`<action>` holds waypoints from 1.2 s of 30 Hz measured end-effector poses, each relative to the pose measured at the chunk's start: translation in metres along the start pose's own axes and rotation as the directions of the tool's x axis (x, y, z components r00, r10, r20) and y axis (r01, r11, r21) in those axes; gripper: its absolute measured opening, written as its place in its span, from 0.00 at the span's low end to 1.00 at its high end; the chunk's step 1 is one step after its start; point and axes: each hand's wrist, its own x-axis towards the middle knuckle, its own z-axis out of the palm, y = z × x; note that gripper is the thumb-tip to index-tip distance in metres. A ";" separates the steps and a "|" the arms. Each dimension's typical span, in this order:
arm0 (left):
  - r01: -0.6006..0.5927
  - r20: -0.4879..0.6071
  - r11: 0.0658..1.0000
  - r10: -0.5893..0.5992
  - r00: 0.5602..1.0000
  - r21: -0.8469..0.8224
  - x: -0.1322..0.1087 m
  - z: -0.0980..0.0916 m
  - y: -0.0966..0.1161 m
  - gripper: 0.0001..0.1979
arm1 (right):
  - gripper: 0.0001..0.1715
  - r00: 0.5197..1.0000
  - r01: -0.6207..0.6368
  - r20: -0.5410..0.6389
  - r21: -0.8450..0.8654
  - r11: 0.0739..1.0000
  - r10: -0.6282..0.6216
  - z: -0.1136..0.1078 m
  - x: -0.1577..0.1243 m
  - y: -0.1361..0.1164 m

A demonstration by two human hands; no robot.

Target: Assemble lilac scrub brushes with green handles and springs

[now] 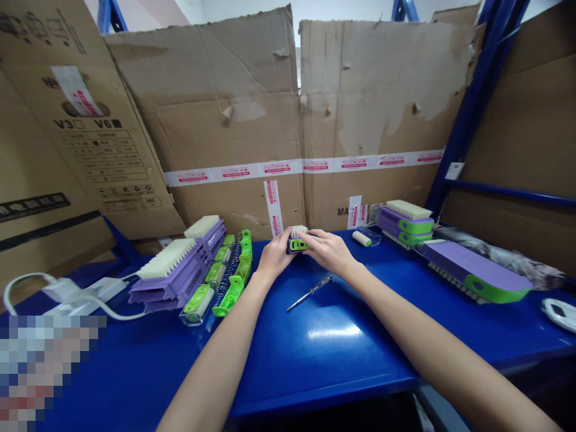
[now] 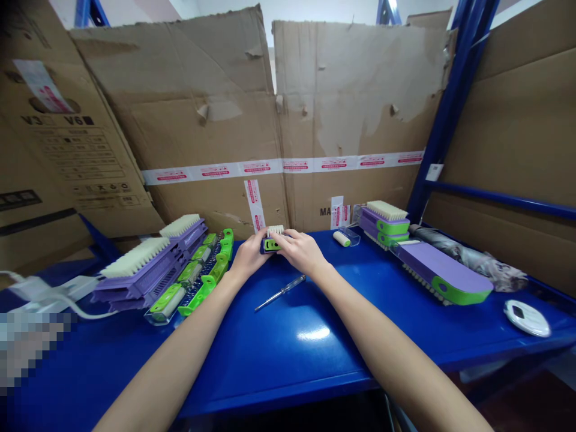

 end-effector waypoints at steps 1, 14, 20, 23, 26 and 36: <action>0.000 -0.002 1.000 0.000 1.000 -0.012 0.000 0.000 0.000 0.29 | 0.26 1.000 0.009 0.012 0.001 1.000 -0.009 0.000 0.000 0.000; 0.041 -0.021 0.994 -0.044 0.999 -0.098 0.001 -0.001 0.000 0.30 | 0.23 0.986 -0.152 -0.036 0.194 0.969 0.162 0.000 -0.001 0.001; 0.082 -0.010 0.981 -0.086 0.996 -0.173 0.001 -0.001 -0.001 0.32 | 0.26 0.950 -0.294 -0.022 0.286 0.912 0.312 0.005 -0.002 0.004; 0.063 -0.016 0.987 -0.066 0.998 -0.151 0.001 -0.001 -0.002 0.32 | 0.27 0.936 -0.326 -0.012 0.346 0.880 0.352 0.009 -0.002 0.005; 0.032 -0.026 0.992 -0.035 0.999 -0.124 0.001 -0.001 -0.004 0.31 | 0.24 0.925 -0.354 0.004 0.371 0.858 0.380 0.012 -0.002 0.004; -0.072 0.007 0.996 0.072 0.997 0.042 0.000 0.003 -0.006 0.28 | 0.25 0.887 -0.438 0.059 0.419 0.795 0.457 0.016 -0.001 -0.002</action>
